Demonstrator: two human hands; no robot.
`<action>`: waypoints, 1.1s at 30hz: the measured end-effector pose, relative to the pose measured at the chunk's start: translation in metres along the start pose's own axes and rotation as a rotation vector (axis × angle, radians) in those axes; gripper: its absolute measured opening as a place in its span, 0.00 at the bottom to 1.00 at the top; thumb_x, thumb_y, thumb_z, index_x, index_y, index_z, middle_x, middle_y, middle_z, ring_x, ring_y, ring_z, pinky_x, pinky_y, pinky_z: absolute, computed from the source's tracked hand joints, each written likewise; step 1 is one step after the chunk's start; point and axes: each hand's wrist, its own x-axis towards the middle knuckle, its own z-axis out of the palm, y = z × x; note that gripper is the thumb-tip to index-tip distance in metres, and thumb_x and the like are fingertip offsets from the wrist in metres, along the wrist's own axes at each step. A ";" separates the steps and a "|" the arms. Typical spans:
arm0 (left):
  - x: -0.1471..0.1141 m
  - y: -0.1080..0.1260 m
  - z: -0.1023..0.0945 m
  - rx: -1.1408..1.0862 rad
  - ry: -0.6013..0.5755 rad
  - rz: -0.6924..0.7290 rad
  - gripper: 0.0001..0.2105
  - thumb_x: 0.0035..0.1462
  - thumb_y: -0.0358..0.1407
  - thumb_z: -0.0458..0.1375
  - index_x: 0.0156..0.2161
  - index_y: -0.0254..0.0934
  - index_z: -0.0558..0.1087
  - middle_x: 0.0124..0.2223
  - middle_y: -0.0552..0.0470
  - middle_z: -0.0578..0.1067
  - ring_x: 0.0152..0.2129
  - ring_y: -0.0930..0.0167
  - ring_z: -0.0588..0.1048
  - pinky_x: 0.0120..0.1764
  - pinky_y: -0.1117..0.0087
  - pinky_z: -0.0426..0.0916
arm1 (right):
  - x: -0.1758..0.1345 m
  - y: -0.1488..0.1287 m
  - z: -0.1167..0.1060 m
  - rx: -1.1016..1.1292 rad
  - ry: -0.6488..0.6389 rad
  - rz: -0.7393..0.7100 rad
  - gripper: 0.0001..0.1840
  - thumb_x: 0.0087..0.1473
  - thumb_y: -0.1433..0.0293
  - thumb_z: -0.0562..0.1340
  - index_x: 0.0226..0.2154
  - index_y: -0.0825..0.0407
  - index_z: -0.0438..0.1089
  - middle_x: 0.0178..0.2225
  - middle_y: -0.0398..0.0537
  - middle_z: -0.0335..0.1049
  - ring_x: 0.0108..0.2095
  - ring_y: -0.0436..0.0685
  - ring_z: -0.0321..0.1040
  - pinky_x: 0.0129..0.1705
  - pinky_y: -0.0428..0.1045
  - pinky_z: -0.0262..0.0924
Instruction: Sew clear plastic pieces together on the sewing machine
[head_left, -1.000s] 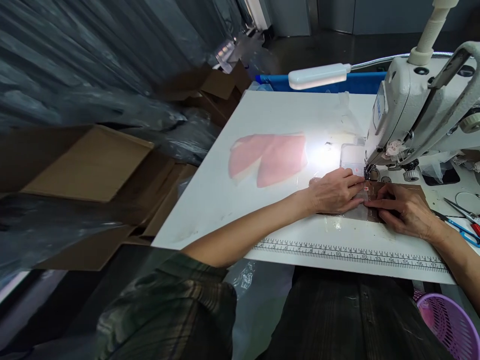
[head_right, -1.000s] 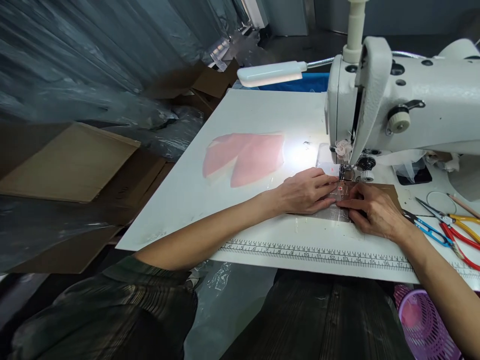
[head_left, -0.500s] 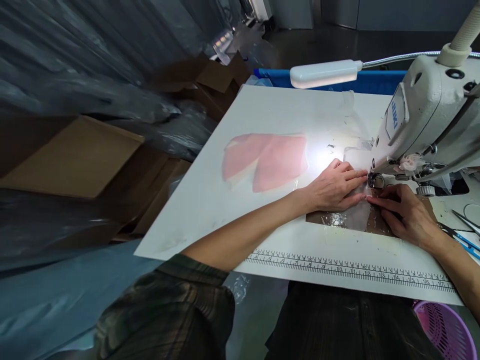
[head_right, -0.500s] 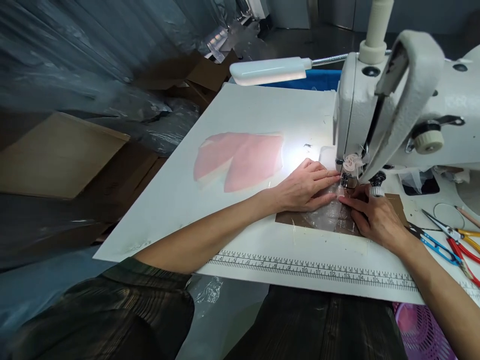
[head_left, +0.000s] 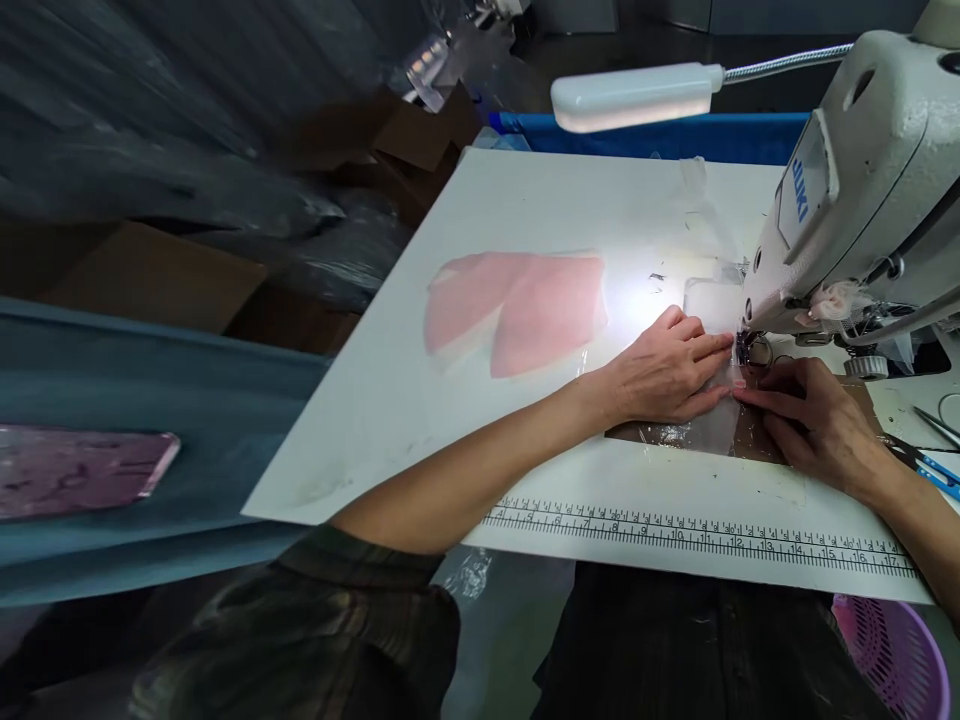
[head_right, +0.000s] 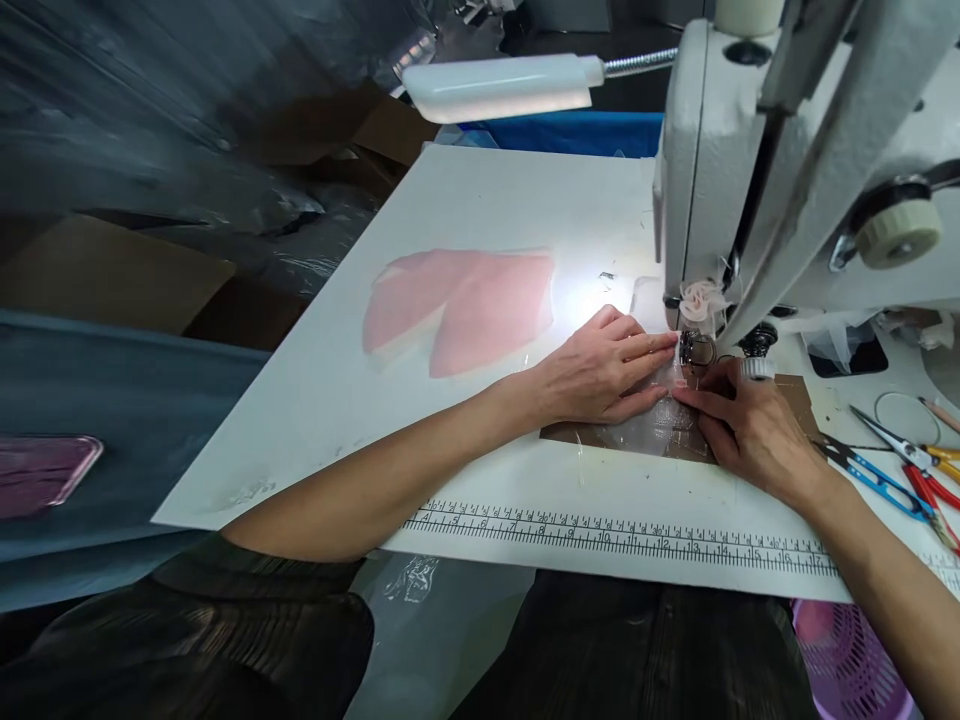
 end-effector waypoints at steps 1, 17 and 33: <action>0.001 0.000 -0.001 0.001 -0.011 0.001 0.21 0.71 0.44 0.45 0.53 0.32 0.74 0.58 0.42 0.76 0.39 0.62 0.70 0.42 0.58 0.61 | 0.000 0.000 0.000 0.007 0.002 -0.004 0.18 0.63 0.73 0.57 0.48 0.45 0.78 0.42 0.53 0.69 0.41 0.57 0.71 0.42 0.53 0.73; 0.005 -0.001 0.000 -0.121 -0.078 -0.115 0.22 0.70 0.44 0.46 0.58 0.35 0.72 0.60 0.42 0.75 0.46 0.60 0.71 0.48 0.56 0.60 | -0.003 0.002 0.002 0.041 -0.021 0.059 0.19 0.64 0.71 0.55 0.49 0.44 0.78 0.42 0.54 0.69 0.43 0.59 0.72 0.43 0.57 0.74; 0.004 0.001 0.002 -0.132 -0.040 -0.114 0.21 0.69 0.43 0.47 0.57 0.34 0.73 0.58 0.42 0.76 0.46 0.59 0.72 0.51 0.53 0.60 | -0.004 0.002 0.006 0.038 0.029 0.045 0.19 0.63 0.73 0.55 0.49 0.47 0.78 0.42 0.54 0.70 0.42 0.59 0.72 0.43 0.57 0.75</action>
